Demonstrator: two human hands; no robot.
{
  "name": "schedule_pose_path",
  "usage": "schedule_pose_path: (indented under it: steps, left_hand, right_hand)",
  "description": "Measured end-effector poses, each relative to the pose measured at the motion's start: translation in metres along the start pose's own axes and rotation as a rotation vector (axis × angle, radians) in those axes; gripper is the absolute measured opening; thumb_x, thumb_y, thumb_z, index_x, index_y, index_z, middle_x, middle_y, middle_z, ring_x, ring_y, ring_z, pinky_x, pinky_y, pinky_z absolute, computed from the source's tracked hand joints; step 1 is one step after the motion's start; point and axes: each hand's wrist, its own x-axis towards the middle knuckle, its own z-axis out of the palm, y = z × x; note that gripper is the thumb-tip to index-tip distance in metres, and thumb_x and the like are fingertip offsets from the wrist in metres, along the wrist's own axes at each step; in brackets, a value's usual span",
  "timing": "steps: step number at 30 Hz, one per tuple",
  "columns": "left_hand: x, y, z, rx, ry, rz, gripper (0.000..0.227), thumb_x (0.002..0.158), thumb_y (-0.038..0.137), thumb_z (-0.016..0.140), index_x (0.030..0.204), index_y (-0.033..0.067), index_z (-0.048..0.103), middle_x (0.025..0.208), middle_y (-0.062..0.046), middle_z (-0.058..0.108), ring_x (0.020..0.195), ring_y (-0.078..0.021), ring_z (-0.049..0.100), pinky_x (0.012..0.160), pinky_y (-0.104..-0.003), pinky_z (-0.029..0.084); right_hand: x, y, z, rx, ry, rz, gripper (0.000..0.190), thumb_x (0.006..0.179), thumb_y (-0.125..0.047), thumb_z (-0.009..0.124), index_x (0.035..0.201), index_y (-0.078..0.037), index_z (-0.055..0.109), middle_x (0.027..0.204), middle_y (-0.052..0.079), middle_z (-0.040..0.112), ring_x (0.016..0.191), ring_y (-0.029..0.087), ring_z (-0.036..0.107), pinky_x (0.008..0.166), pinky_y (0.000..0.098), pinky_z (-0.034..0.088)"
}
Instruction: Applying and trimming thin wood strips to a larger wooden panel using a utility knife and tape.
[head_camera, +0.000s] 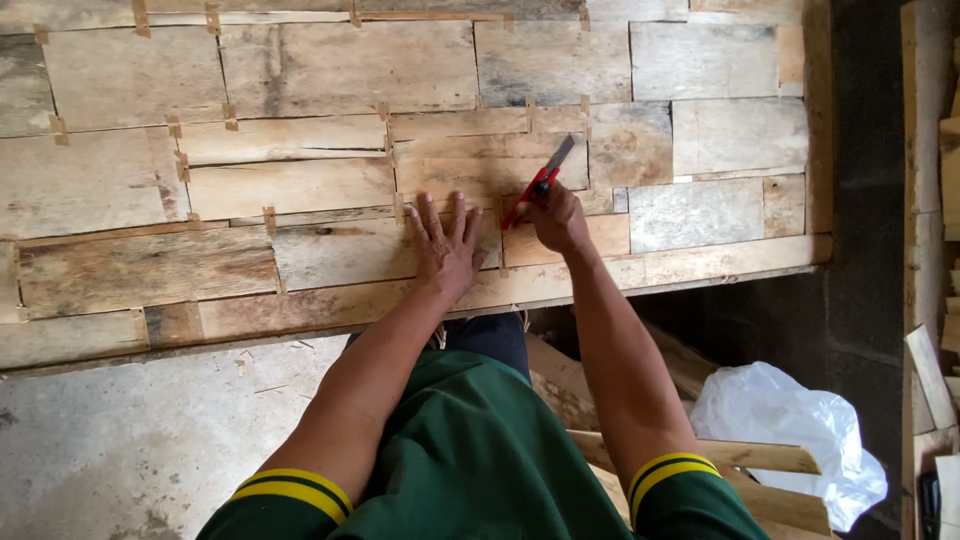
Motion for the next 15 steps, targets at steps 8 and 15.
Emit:
schedule_pose_path:
  steps: [8, 15]
  left_hand:
    - [0.0, -0.001, 0.003, -0.007, 0.035, 0.002, 0.08, 0.102, 0.06, 0.04, 0.167, 0.022, 0.012, 0.172, -0.016, -0.007, 0.149, -0.0626, -0.004, 0.115, -0.078, 0.0]
    - [0.0, 0.001, 0.0, 0.023, 0.065, -0.019, 0.081, 0.1, 0.061, 0.043, 0.166, 0.0226, 0.016, 0.172, -0.015, -0.004, 0.15, -0.0613, -0.002, 0.115, -0.076, 0.0]
  right_hand:
    - [-0.003, 0.003, 0.0, -0.064, 0.001, -0.051, 0.019, 0.093, -0.011, 0.075, 0.099, -0.001, 0.06, 0.083, 0.011, 0.074, 0.078, 0.019, 0.073, 0.069, 0.0335, 0.057]
    - [-0.006, 0.018, 0.022, 0.342, 0.144, -0.09, 0.016, 0.097, -0.005, 0.072, 0.104, -0.001, 0.057, 0.091, 0.008, 0.074, 0.084, 0.017, 0.073, 0.075, 0.0318, 0.06]
